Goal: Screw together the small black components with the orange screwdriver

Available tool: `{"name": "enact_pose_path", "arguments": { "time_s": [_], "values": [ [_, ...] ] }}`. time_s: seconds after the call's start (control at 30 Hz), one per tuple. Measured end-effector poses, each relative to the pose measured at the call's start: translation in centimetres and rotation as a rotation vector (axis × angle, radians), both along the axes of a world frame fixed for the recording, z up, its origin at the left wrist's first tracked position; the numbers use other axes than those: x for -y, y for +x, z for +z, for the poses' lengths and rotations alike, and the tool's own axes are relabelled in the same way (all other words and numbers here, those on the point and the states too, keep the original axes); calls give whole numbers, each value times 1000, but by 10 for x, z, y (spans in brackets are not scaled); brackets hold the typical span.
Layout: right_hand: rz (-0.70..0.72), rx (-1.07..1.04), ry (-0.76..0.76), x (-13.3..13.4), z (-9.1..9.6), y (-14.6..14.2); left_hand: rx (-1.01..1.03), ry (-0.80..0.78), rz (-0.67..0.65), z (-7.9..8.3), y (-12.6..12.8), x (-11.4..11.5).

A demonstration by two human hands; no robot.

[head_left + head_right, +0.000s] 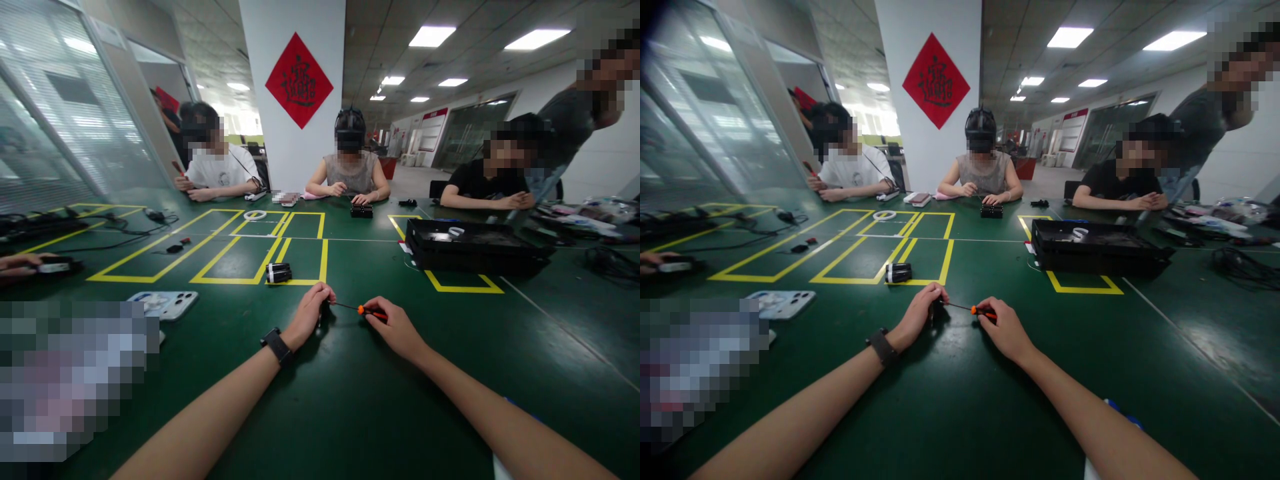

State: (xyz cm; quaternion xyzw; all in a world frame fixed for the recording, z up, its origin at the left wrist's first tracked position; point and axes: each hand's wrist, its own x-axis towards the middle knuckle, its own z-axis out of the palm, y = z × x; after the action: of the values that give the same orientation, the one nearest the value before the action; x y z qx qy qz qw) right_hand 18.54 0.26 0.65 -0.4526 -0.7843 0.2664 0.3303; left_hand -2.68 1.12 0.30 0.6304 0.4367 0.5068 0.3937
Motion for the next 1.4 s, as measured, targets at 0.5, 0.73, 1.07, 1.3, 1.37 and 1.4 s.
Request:
{"name": "enact_pose_path", "arguments": {
  "time_s": [0.5,0.73,1.07,1.3,1.37,1.4],
  "values": [
    [-23,-12,0,2,2,-1,-16,17,16,0,0,1],
    [-2,32,-4,2,4,-2,-17,-10,17,0,0,1],
    [-5,44,54,0,-1,-2,-123,46,90,-5,3,0],
    [27,0,11,-4,1,1,-189,67,46,-4,0,1],
    [42,-2,9,-4,0,2,-192,80,48,-6,0,-1],
    [30,-12,1,-4,0,2,-190,88,50,-7,-1,-2]
  ]
}}
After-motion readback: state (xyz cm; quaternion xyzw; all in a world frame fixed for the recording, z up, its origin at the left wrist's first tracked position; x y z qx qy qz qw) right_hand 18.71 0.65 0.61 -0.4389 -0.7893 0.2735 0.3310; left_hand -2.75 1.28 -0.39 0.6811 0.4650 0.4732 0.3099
